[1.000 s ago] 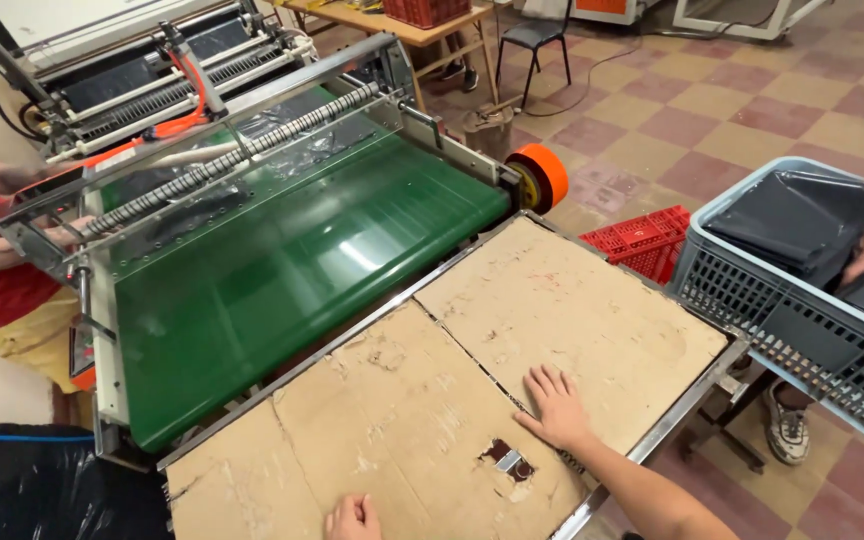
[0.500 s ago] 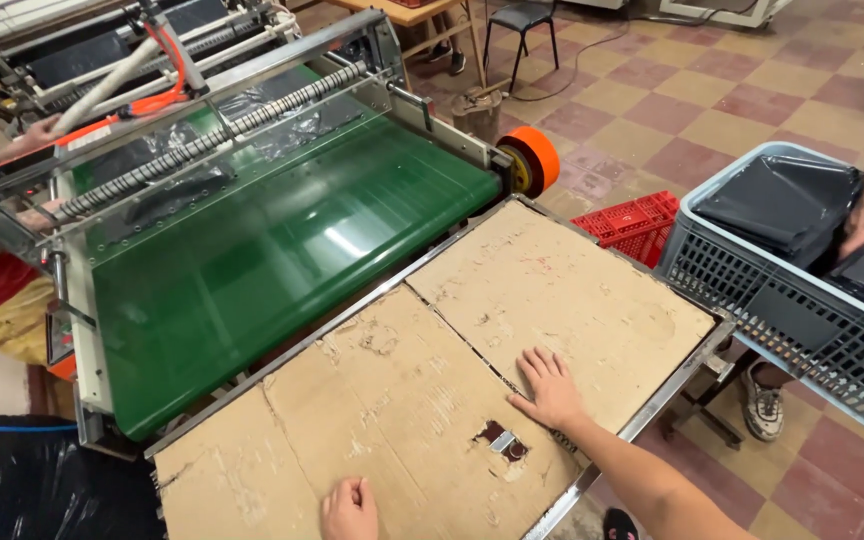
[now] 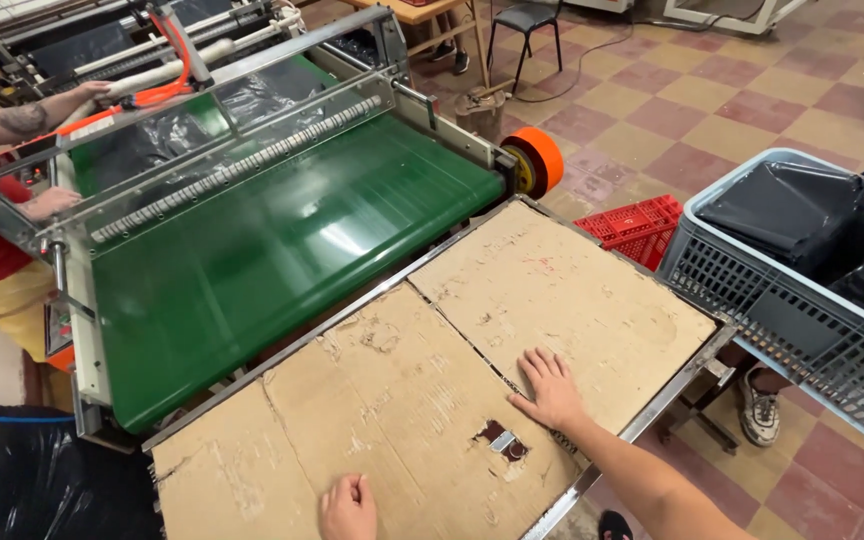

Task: The person repeatedly folds black plastic sheets on a wooden table and places them into a grey basket. The process involves unfolding, folding in half, and stacking the sheets.

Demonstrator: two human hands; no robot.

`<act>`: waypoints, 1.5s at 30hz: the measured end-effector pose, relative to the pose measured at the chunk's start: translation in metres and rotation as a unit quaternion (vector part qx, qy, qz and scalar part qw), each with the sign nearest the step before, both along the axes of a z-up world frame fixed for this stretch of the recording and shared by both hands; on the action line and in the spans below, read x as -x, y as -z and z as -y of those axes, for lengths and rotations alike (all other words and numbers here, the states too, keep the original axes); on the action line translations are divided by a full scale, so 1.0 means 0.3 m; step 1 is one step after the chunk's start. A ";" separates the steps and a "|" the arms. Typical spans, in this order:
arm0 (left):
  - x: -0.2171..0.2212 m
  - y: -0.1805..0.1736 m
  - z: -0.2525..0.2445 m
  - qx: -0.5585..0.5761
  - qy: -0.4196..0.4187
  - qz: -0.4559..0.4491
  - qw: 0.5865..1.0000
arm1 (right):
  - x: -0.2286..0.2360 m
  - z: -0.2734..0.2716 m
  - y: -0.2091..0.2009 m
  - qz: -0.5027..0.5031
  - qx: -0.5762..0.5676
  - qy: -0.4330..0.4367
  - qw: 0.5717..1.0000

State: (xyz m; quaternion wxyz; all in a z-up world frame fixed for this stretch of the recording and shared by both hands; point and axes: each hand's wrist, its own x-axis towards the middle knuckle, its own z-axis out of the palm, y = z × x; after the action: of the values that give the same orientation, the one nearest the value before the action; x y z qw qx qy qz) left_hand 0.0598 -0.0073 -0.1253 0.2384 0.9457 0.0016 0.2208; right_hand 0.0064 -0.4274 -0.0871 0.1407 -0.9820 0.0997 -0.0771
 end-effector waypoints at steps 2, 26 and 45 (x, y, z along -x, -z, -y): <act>0.005 -0.012 0.003 0.005 0.001 -0.004 1.000 | -0.001 0.000 -0.004 -0.007 0.000 0.001 1.000; -0.446 0.090 -0.033 0.628 -0.065 -0.118 0.766 | -0.324 0.112 -0.144 0.033 -0.464 0.189 0.865; -0.930 -0.104 0.004 0.880 -0.075 -0.054 0.466 | -1.228 0.229 0.017 0.063 -0.908 0.131 0.393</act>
State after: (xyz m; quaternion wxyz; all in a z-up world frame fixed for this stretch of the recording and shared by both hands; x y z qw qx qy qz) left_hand 0.3388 -0.0085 -0.0942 0.9268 0.2423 0.2787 0.0683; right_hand 0.3747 -0.4962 -0.0922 0.9431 -0.2402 0.2289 -0.0202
